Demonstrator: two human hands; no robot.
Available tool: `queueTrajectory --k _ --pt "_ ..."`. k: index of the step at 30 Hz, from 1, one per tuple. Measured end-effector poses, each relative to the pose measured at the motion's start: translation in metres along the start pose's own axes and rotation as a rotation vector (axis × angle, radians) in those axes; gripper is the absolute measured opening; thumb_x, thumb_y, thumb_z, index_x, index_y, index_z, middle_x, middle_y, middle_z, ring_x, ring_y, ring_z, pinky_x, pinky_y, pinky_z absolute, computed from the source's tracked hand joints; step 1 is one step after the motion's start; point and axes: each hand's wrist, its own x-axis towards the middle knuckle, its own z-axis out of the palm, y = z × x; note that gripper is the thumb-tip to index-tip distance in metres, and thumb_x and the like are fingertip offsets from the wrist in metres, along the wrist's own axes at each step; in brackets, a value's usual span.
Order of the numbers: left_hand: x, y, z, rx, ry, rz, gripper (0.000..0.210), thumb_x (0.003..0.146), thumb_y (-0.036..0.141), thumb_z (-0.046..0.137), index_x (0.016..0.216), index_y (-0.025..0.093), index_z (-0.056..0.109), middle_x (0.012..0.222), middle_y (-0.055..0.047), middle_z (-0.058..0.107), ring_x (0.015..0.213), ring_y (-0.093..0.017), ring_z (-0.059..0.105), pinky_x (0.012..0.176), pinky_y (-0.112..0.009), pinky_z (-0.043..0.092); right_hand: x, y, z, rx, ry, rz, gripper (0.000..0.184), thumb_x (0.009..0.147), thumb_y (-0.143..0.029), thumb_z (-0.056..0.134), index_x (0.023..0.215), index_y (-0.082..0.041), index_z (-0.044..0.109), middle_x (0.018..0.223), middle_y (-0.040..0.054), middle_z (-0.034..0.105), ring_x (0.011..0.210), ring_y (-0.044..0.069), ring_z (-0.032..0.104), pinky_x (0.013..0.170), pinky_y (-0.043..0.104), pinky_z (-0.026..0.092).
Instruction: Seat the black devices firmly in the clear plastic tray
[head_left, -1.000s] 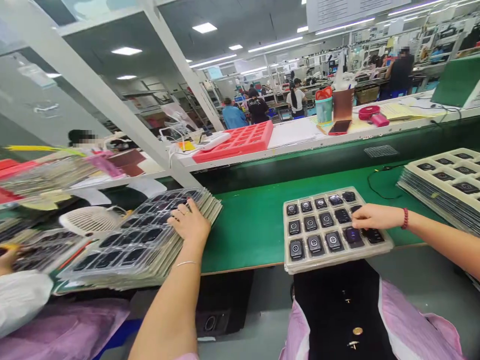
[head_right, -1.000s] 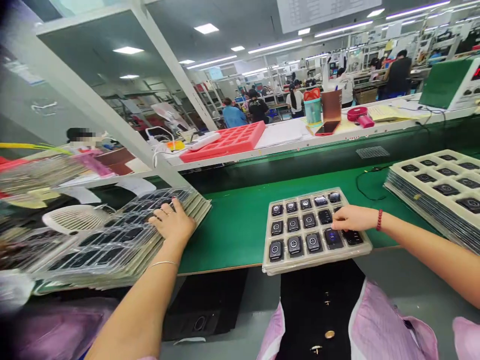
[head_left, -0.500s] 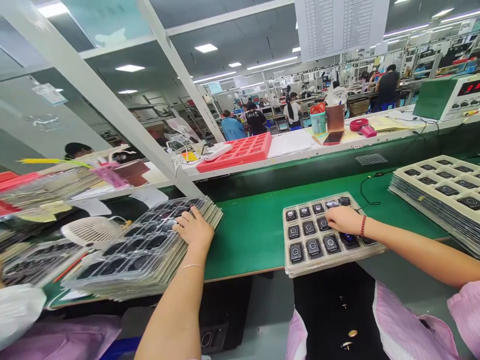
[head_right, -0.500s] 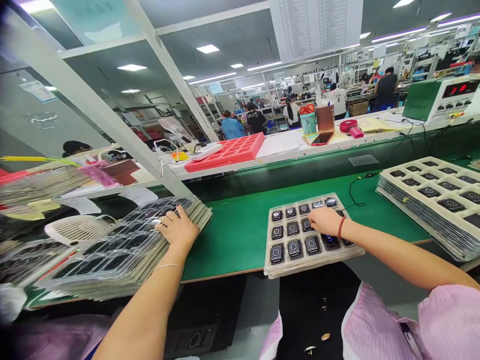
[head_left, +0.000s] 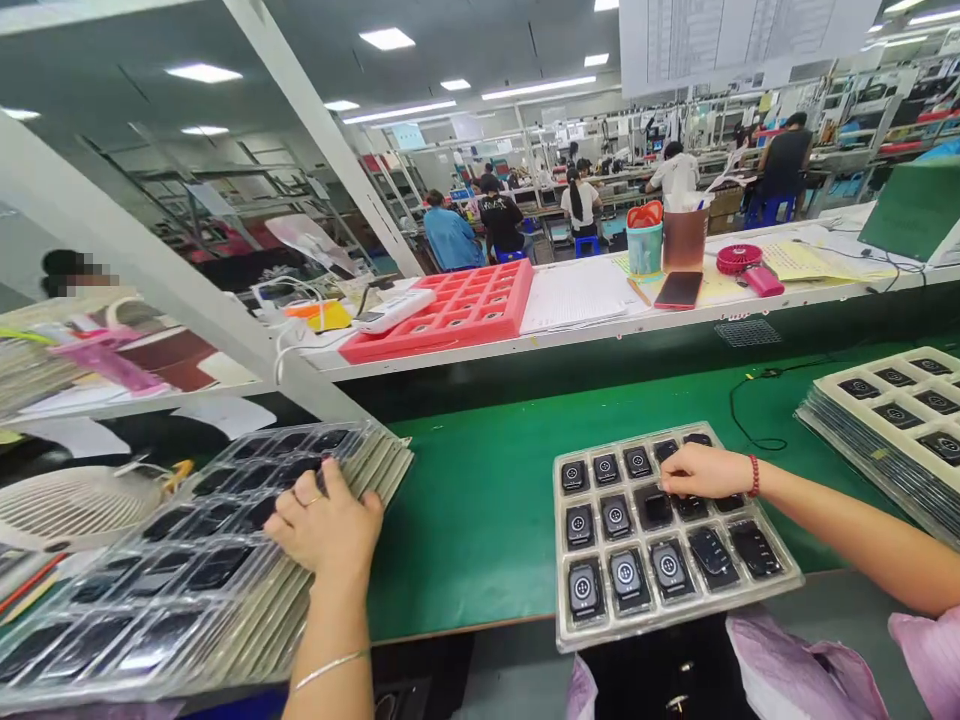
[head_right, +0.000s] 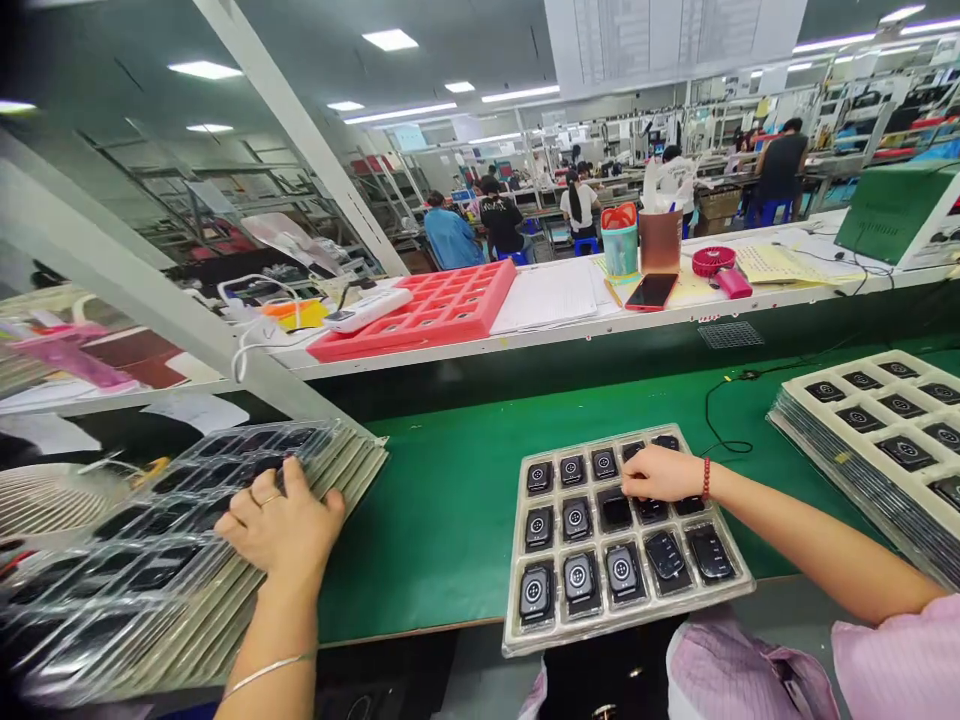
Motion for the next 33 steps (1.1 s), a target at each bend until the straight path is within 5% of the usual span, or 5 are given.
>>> queueTrajectory --k 8,14,19,25,33 --pt "-0.005 0.003 0.002 -0.083 0.049 -0.013 0.055 0.078 0.036 0.053 0.130 0.017 0.046 0.145 -0.012 0.034 0.129 -0.038 0.031 0.104 -0.056 0.023 0.002 0.001 0.000 0.050 -0.013 0.009 0.025 0.089 -0.027 0.058 0.066 -0.016 0.058 0.057 -0.0037 0.055 0.051 0.013 0.048 0.048 0.022 0.027" --pt "-0.002 0.034 -0.002 -0.191 -0.003 -0.161 0.053 0.079 0.038 0.056 0.125 0.011 0.052 0.144 -0.021 0.033 0.134 -0.039 0.024 0.105 -0.059 0.017 0.014 0.000 0.003 -0.223 0.226 0.010 0.015 0.089 -0.011 0.055 0.075 -0.016 0.056 0.074 0.0003 0.058 0.067 0.017 0.054 0.060 0.025 0.034" --pt "-0.014 0.121 -0.009 -0.763 -0.359 0.185 0.040 0.086 0.033 0.048 0.121 0.015 0.054 0.128 -0.012 0.054 0.122 -0.025 0.046 0.105 -0.042 0.035 0.031 -0.001 -0.002 -0.444 0.156 -0.001 0.015 0.090 -0.011 0.055 0.076 -0.015 0.057 0.083 0.0063 0.059 0.068 0.021 0.056 0.058 0.027 0.035" --pt "-0.044 0.218 -0.036 -1.246 -0.833 0.604 0.029 0.089 0.026 0.048 0.115 0.020 0.061 0.117 -0.007 0.062 0.109 -0.021 0.056 0.098 -0.037 0.043 0.037 0.009 -0.018 -0.140 0.126 -0.006 0.026 0.095 -0.014 0.045 0.071 -0.017 0.056 0.070 0.0020 0.060 0.067 0.019 0.057 0.062 0.025 0.037" --pt "-0.059 0.232 -0.028 -1.362 -0.920 0.611 0.025 0.089 0.021 0.049 0.108 0.019 0.064 0.116 -0.008 0.063 0.111 -0.020 0.056 0.099 -0.036 0.042 0.041 0.022 -0.018 -0.052 0.083 0.047 0.035 0.097 -0.031 0.042 0.067 -0.018 0.055 0.064 0.0002 0.059 0.059 0.018 0.053 0.055 0.025 0.031"
